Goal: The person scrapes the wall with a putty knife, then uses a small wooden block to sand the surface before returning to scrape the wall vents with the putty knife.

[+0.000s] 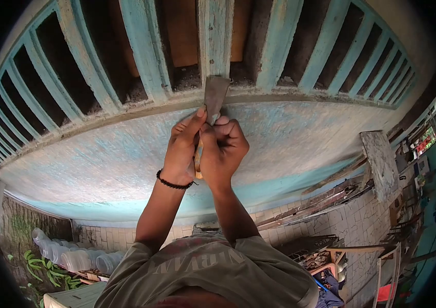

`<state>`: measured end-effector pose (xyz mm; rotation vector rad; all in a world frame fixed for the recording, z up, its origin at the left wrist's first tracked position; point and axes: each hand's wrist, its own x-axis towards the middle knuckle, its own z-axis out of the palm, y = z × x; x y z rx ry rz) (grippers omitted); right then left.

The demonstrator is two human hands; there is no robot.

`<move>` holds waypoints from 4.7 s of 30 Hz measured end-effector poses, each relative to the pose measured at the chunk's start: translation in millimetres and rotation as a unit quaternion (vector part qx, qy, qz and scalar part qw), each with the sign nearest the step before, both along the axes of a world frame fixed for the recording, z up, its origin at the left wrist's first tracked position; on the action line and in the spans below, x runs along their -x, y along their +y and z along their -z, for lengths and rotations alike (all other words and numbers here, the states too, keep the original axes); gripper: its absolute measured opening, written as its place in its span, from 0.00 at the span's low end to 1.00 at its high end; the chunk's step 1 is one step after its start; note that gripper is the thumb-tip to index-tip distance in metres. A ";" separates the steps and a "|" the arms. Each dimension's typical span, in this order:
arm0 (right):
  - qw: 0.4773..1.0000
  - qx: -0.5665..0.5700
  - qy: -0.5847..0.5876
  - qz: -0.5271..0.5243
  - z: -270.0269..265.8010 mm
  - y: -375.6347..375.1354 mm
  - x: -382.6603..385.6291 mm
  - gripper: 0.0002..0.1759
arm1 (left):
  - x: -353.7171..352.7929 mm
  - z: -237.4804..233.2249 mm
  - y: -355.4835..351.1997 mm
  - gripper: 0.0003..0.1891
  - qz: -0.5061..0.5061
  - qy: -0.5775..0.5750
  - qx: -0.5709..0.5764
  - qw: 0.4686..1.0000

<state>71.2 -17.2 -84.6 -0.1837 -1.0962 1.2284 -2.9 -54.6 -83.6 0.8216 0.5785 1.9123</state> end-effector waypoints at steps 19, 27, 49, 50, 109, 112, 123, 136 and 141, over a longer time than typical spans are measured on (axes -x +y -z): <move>1.000 0.018 -0.008 0.014 9.9 0.6 0.3 0.14 | -6.8 0.3 1.5 0.14 -0.039 -0.020 0.047 0.998; 1.000 0.022 -0.008 0.007 19.9 -1.9 1.1 0.14 | -8.8 1.0 -6.8 0.13 -0.055 -0.004 0.086 0.995; 0.999 0.010 -0.013 -0.029 24.9 7.2 -7.3 0.14 | -21.5 8.4 -0.4 0.17 -0.118 0.014 0.075 0.990; 0.999 0.013 -0.008 -0.033 27.7 7.8 -7.7 0.14 | -23.8 9.1 -1.8 0.17 -0.124 0.014 0.072 0.990; 0.999 0.001 0.000 -0.035 12.4 13.7 -5.3 0.14 | -23.7 2.1 10.1 0.18 -0.200 0.091 0.065 0.973; 0.999 -0.004 0.001 -0.055 4.0 17.1 -6.7 0.13 | -25.2 -6.9 10.2 0.18 -0.199 0.077 0.044 0.976; 0.998 -0.004 0.000 -0.064 6.1 15.4 -1.6 0.12 | -25.9 -17.5 3.0 0.18 -0.207 0.063 0.043 0.975; 0.999 -0.006 0.000 -0.031 1.2 14.1 -3.3 0.14 | -28.0 -22.3 5.8 0.17 -0.197 0.056 0.048 0.978; 0.999 -0.023 0.005 -0.044 -13.6 17.1 -2.6 0.13 | -23.2 -31.8 5.8 0.18 -0.190 0.063 0.029 0.979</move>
